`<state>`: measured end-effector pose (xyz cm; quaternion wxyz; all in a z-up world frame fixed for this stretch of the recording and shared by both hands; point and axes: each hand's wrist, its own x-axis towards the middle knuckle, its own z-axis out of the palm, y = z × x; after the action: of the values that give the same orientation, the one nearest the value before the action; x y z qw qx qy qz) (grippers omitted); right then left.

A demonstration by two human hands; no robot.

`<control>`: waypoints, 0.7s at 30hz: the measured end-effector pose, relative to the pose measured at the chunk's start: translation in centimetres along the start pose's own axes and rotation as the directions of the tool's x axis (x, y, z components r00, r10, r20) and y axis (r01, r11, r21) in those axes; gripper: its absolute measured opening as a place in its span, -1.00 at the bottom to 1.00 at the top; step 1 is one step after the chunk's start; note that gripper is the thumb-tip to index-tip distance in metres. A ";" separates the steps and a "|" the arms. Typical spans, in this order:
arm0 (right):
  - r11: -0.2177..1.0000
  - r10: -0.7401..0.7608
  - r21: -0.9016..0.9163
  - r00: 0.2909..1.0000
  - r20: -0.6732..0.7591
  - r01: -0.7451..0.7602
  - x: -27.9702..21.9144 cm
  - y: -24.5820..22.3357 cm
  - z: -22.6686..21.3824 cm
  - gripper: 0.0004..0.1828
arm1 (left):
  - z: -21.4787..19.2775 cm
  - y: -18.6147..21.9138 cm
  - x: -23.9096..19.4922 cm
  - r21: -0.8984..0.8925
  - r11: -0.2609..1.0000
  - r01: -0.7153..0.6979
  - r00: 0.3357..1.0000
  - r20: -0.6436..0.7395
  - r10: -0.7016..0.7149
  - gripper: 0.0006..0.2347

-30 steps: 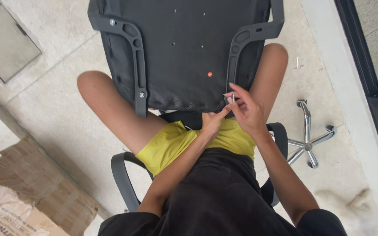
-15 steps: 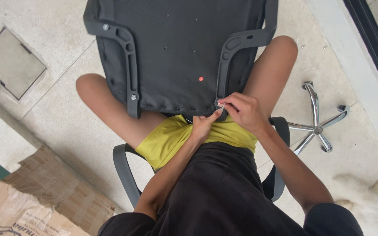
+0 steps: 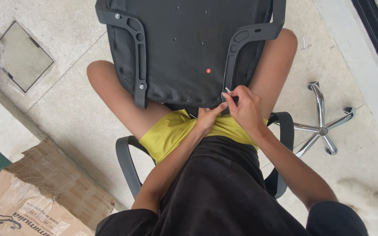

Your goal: The person attaches an armrest to the underside of a chair seat by hand and using a tool.

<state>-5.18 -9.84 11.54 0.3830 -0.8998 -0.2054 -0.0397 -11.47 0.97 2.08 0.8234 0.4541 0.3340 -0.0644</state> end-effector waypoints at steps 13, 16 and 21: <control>0.992 0.115 0.058 0.989 -0.090 -0.110 1.1 0.4 0.3 -0.74 | -2.4 -0.2 1.8 -0.242 0.957 0.161 0.971 0.213 -0.110 -0.53; 0.990 0.128 0.077 0.988 -0.091 -0.121 1.4 0.9 0.2 -0.75 | -4.4 -5.2 4.3 -0.249 0.950 0.189 0.959 0.253 -0.125 -0.53; 0.985 0.153 0.087 0.986 -0.059 -0.148 1.7 1.1 -0.3 -0.78 | -1.5 0.3 2.3 -0.369 0.914 0.167 0.973 0.214 -0.091 -0.59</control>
<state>-3.12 -10.19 11.41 0.4281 -0.8944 -0.1258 -0.0315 -10.28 2.78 0.32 0.9187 0.2523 0.2883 -0.0957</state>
